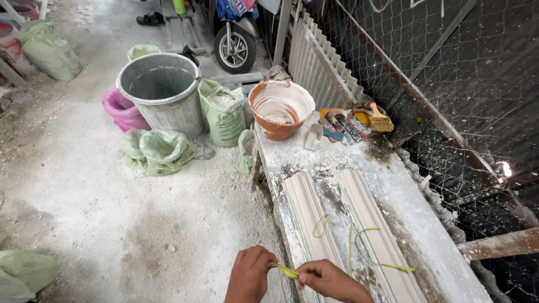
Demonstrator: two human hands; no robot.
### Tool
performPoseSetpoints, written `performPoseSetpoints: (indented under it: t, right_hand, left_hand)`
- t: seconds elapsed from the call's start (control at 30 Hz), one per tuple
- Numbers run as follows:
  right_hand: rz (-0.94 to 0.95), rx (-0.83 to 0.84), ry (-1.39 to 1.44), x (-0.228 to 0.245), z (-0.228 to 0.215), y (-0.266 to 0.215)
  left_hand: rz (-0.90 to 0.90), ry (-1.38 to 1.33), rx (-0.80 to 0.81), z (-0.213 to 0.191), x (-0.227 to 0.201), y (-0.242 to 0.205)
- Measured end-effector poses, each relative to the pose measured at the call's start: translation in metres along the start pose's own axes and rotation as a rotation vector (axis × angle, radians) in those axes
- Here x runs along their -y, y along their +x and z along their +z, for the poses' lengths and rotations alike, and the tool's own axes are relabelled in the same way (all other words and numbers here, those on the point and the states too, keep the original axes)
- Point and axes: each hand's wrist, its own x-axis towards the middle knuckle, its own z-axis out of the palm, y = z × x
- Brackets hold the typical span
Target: Tying yellow plastic strips around decorative plaster moldings in a workshop.
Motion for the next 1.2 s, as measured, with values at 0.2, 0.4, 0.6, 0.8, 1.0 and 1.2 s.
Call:
performPoseSetpoints:
  t: [0.2,0.4,0.6,0.8,1.0,1.2]
  right_hand:
    - [-0.343,-0.440,0.456,-0.047,-0.021,0.030]
    - [-0.469,-0.306,0.134,-0.020,0.049,0.039]
    - [-0.455,-0.423,0.244,-0.046,0.046,0.060]
    - [-0.467,-0.438,0.285,-0.074,0.029,0.072]
    - [-0.390,-0.528,0.381,-0.138,0.001,0.103]
    - [-0.225,-0.447,0.244,-0.118,-0.001,0.084]
  left_hand:
    - [-0.387,-0.491,-0.170,0.036,0.018,-0.010]
    - [-0.586,-1.114,-0.042,0.075,0.004,-0.006]
    - [-0.703,-0.900,-0.072,0.108,0.025,-0.030]
    - [-0.427,-0.678,0.061,0.093,0.029,-0.021]
    - [-0.385,-0.430,0.248,0.072,0.012,-0.011]
    - [-0.220,-0.044,0.465,0.083,0.005,-0.019]
